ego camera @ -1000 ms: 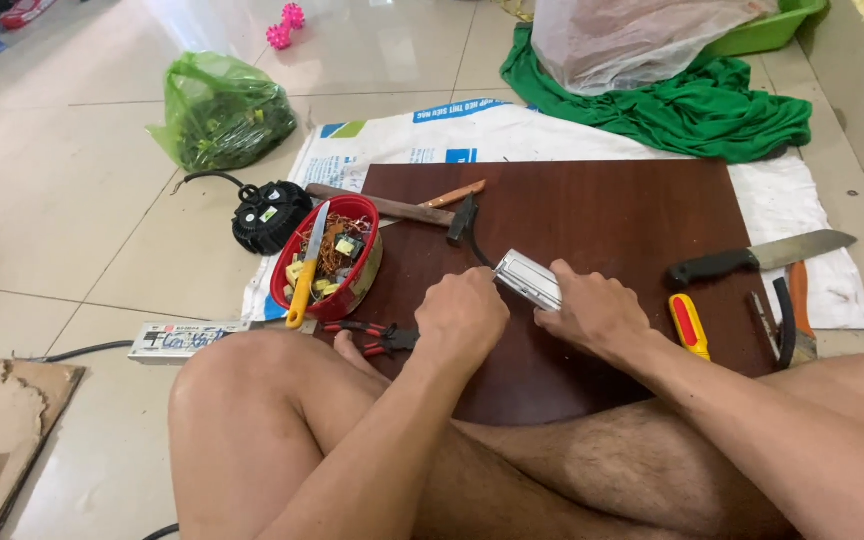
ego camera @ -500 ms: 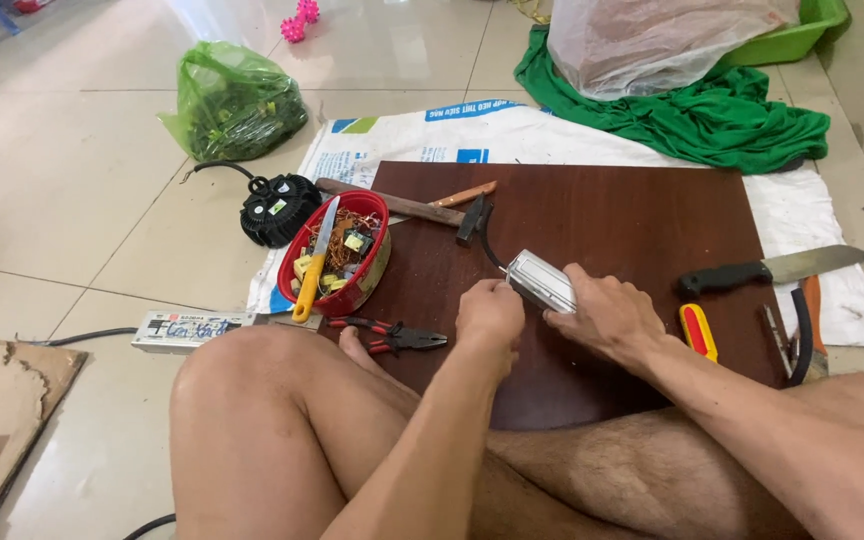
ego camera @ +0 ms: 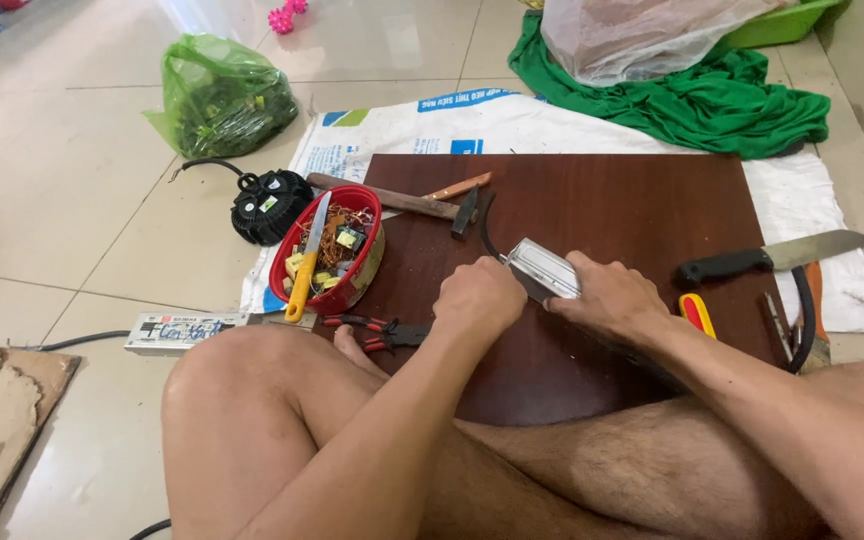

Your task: The person is unscrewing a metal casing of an electronic device using a screwdriver and pliers while sitting on the floor.

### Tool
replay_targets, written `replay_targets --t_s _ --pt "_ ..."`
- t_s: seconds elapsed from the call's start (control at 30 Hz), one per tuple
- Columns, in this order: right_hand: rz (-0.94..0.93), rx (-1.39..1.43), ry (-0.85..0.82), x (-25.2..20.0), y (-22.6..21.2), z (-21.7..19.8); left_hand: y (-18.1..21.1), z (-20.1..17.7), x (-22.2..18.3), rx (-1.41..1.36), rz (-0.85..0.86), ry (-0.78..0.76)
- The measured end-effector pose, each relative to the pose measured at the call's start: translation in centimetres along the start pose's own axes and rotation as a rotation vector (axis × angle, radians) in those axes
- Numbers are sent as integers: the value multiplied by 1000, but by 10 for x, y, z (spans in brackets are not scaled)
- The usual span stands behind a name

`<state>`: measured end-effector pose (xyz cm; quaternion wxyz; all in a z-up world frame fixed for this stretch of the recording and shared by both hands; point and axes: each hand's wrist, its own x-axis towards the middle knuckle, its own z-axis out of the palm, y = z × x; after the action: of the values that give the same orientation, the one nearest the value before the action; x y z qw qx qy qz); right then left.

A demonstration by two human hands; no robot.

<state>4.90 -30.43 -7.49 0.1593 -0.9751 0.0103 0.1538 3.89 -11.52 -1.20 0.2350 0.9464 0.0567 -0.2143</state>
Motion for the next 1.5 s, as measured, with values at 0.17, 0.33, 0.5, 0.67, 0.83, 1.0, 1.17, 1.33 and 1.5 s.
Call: replay_targets --t_s 0.17,0.33,0.5,0.67,0.83,1.0,1.17,1.33,1.5 --pt "7 83 -14 14 8 4 13 -9 -5 -173 -89 -40" --pt "13 81 -36 13 7 0 2 4 28 -307 -176 -77" --pt "-38 129 -65 5 4 -4 -7 17 21 -1007 -221 -146" --pt "-35 99 -50 5 6 -7 -5 13 13 -1112 -206 -235" --pt "-46 88 -59 4 5 -9 -11 11 30 -365 -133 -47" --pt "-52 79 -127 15 6 -12 -13 29 55 -550 -199 -79" --pt "39 53 -169 46 20 -12 -56 0 10 -795 -26 -115" --pt "-26 129 -367 15 -21 -44 -111 -6 5 -889 -101 -1" --pt "53 134 -302 37 0 -29 -95 -16 -19 -942 -64 -32"
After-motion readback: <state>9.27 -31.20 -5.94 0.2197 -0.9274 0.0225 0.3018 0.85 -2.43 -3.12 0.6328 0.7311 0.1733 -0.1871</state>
